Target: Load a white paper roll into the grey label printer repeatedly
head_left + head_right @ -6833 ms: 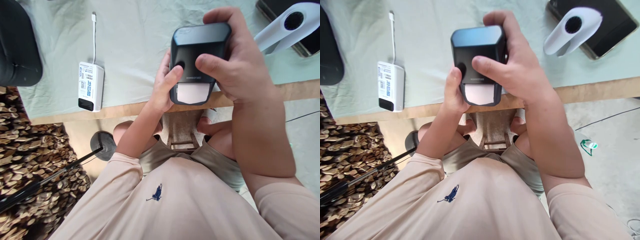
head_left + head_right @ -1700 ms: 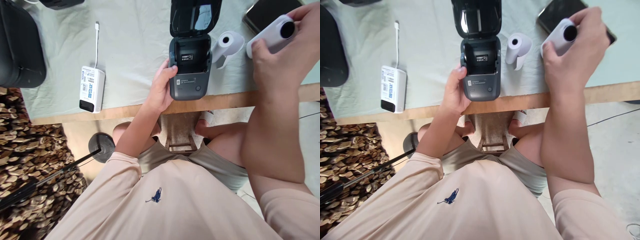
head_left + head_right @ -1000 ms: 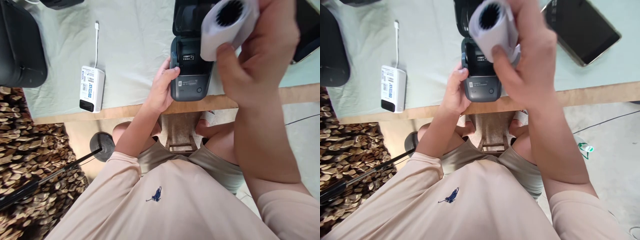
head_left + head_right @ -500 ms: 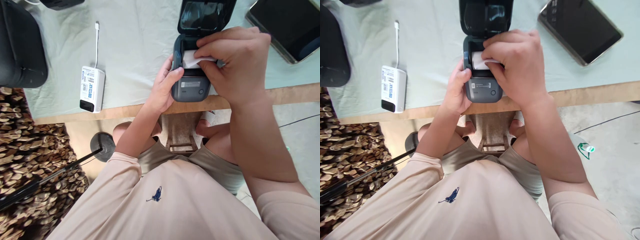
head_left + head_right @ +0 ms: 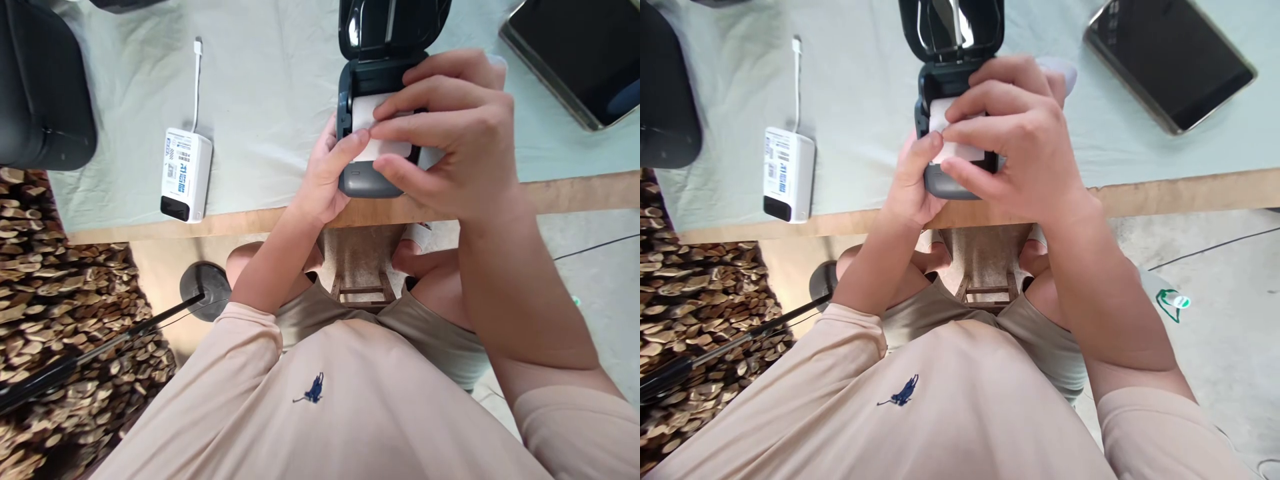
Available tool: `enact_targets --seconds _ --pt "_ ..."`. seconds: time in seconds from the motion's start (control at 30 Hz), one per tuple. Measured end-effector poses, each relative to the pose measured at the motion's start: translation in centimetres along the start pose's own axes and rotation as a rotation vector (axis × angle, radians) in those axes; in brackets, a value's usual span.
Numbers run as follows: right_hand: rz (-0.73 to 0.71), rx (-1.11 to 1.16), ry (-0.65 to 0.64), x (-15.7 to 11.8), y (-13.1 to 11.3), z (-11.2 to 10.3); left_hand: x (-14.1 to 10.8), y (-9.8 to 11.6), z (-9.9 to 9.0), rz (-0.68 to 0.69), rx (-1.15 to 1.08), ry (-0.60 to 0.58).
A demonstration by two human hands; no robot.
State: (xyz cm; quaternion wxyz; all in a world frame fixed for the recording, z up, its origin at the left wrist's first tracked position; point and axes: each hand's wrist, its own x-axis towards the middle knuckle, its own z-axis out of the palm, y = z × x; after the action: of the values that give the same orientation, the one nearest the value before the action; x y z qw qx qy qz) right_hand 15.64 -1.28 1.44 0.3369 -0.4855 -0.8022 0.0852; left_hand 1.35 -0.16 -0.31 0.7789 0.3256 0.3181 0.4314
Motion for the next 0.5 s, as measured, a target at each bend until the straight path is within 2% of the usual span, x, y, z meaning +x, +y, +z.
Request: enact_targets --seconds 0.13,0.23,0.43,0.5 --pt "0.055 0.061 0.098 0.2 -0.2 -0.2 0.0 0.0 -0.3 -0.019 0.016 0.014" --pt "0.158 0.102 0.162 0.3 -0.4 -0.3 0.0 0.0 -0.6 -0.04 0.041 -0.023" --pt "0.324 0.114 0.315 0.3 -0.8 -0.5 0.0 -0.5 -1.2 -0.066 0.157 0.021" --pt "0.368 0.23 0.287 0.3 -1.0 -0.9 0.1 -0.6 -1.4 -0.055 0.187 -0.02"
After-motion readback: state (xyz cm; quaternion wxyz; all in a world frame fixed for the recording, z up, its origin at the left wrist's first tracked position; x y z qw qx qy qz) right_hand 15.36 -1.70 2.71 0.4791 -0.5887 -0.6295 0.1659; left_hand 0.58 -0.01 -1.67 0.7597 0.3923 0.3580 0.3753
